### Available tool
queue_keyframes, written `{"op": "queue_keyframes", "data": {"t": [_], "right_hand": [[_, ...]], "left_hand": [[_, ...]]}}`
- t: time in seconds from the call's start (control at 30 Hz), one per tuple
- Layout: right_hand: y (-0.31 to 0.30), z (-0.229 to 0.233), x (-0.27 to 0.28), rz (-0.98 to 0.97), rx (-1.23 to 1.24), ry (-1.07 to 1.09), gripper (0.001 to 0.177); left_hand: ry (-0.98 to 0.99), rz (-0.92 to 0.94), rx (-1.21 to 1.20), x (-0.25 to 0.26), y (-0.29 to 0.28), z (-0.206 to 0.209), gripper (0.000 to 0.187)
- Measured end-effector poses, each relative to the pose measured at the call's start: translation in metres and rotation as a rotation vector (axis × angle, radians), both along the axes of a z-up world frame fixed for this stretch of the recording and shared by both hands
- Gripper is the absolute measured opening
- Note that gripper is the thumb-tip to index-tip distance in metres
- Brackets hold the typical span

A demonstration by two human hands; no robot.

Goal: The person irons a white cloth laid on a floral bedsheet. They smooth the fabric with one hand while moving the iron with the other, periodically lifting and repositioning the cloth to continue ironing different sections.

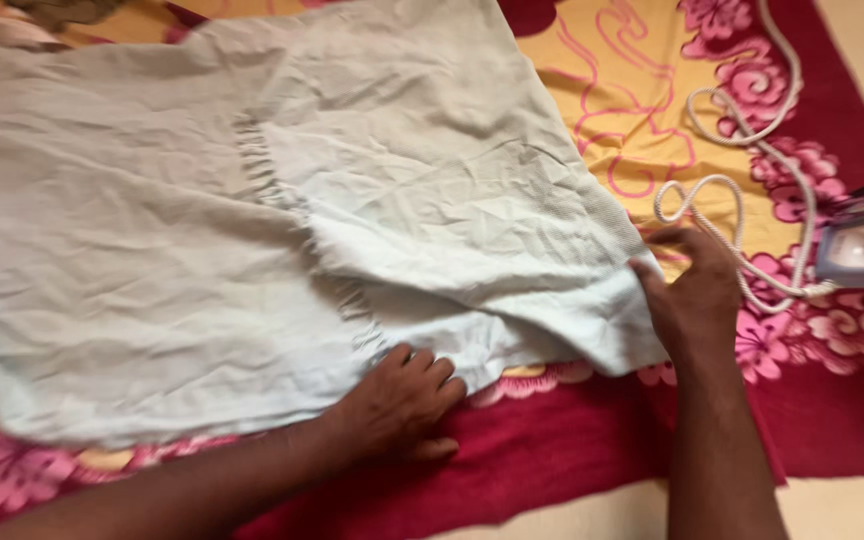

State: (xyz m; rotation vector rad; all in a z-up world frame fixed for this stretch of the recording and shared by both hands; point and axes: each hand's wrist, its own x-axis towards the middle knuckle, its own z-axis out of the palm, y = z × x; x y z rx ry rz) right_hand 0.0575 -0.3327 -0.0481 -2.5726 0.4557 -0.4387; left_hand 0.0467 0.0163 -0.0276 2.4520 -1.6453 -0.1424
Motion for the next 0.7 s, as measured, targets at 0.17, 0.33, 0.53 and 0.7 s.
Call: {"op": "queue_keyframes", "data": {"t": [0.17,0.33,0.53,0.7], "right_hand": [[0.004,0.014,-0.046,0.408,0.194,0.308,0.068],[-0.006,-0.003,-0.057,0.247,0.225,0.385,0.04],[-0.033,-0.002,-0.059,0.236,-0.101,0.162,0.025],[-0.033,-0.001,-0.055,0.428,-0.368,0.432,0.018]], "left_hand": [[-0.186,0.184,0.06,-0.034,0.024,-0.004,0.01],[0.005,0.27,-0.184,-0.027,0.031,0.007,0.016],[0.358,0.215,0.18,-0.037,0.023,0.045,0.006],[0.436,0.054,0.23,-0.059,0.027,0.047,0.016]]}}
